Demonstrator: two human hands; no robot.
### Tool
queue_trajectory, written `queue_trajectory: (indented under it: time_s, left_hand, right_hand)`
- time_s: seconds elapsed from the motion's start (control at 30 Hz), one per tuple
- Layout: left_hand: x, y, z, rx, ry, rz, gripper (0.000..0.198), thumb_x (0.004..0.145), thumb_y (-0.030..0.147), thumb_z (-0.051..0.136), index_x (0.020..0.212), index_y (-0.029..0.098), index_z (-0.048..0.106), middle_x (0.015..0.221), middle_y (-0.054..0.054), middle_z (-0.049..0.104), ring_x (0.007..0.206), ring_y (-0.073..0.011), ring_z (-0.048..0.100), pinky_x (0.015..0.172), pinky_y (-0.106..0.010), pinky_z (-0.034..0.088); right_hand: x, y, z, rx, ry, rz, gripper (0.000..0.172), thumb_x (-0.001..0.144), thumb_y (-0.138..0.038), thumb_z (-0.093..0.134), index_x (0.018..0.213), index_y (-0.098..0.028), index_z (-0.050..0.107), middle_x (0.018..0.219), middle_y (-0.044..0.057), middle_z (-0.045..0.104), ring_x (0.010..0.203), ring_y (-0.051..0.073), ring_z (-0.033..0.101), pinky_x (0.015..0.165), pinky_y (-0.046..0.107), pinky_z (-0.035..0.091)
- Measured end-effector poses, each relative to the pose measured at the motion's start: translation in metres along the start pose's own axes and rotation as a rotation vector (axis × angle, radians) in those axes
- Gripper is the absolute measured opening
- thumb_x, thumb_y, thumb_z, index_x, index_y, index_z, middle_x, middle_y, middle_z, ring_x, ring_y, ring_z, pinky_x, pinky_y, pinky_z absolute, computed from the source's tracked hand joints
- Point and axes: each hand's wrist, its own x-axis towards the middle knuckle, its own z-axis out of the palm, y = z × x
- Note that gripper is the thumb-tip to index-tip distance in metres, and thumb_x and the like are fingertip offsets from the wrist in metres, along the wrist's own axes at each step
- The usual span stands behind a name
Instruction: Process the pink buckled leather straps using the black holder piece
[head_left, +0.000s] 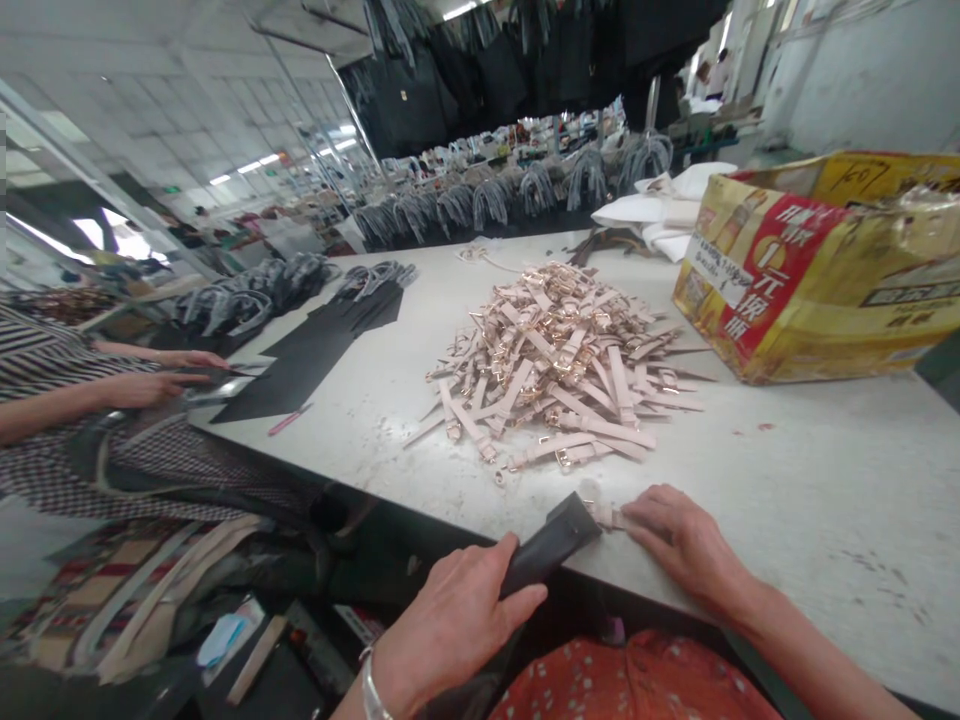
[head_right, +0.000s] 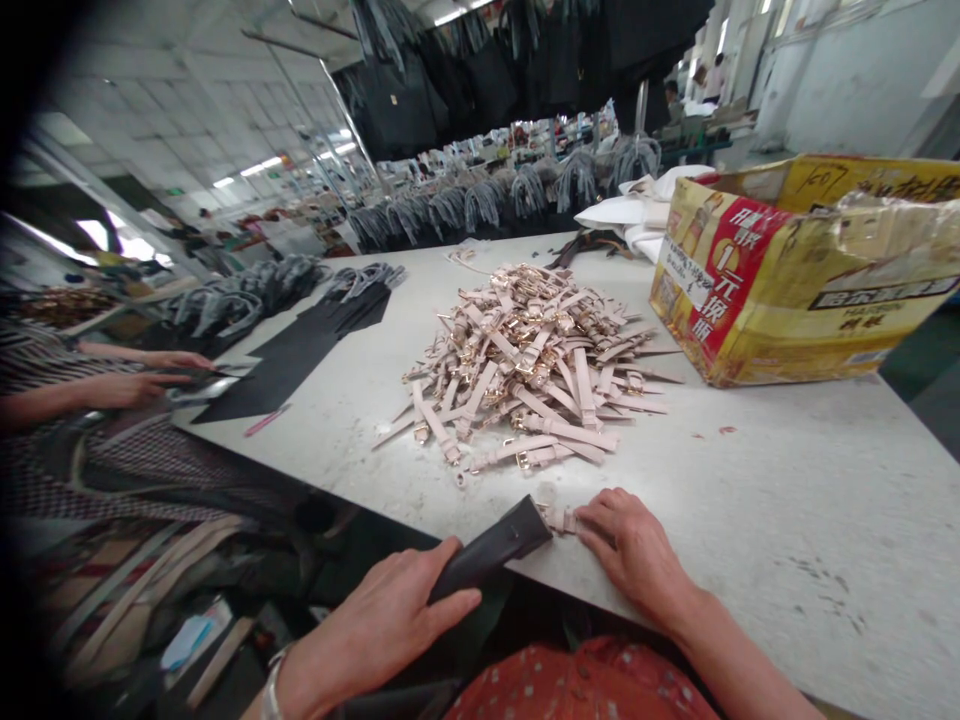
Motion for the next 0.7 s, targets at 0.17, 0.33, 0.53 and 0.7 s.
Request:
queue_trajectory:
  time_s: [0.17, 0.33, 0.53, 0.7]
  left_hand:
    - [0.003, 0.001, -0.011, 0.019, -0.008, 0.030, 0.050, 0.086, 0.060, 0.034, 0.113, 0.022, 0.053, 0.094, -0.008, 0.063, 0.093, -0.0295, 0.060, 0.083, -0.045, 0.046]
    - [0.010, 0.006, -0.012, 0.020, -0.011, 0.081, 0.044, 0.087, 0.059, 0.034, 0.103, 0.024, 0.054, 0.091, -0.006, 0.064, 0.090, -0.0290, 0.061, 0.080, -0.045, 0.048]
    - [0.015, 0.001, -0.018, 0.021, -0.028, 0.093, 0.044, 0.085, 0.060, 0.037, 0.104, 0.024, 0.055, 0.094, -0.006, 0.065, 0.092, -0.0283, 0.062, 0.080, -0.043, 0.048]
    - [0.024, -0.006, -0.028, 0.034, -0.091, 0.112, 0.046, 0.084, 0.061, 0.037, 0.104, 0.024, 0.055, 0.094, -0.006, 0.065, 0.090, -0.0280, 0.062, 0.079, -0.041, 0.047]
  right_hand:
    - [0.004, -0.007, -0.003, -0.083, -0.024, -0.012, 0.017, 0.089, -0.025, 0.054, 0.102, -0.029, 0.064, 0.093, 0.002, 0.057, 0.088, 0.018, 0.050, 0.078, 0.034, 0.036]
    - [0.011, -0.011, 0.002, -0.107, 0.042, -0.028, 0.011, 0.089, -0.030, 0.057, 0.092, -0.027, 0.067, 0.089, 0.002, 0.057, 0.086, 0.018, 0.050, 0.077, 0.034, 0.034]
    - [0.014, -0.002, 0.009, -0.021, 0.064, -0.061, 0.010, 0.090, -0.030, 0.057, 0.088, -0.026, 0.066, 0.088, 0.001, 0.057, 0.085, 0.017, 0.050, 0.078, 0.033, 0.034]
    - [0.019, -0.005, 0.004, 0.021, -0.052, -0.056, 0.014, 0.091, -0.025, 0.053, 0.079, -0.019, 0.058, 0.086, 0.001, 0.054, 0.085, 0.017, 0.047, 0.076, 0.032, 0.033]
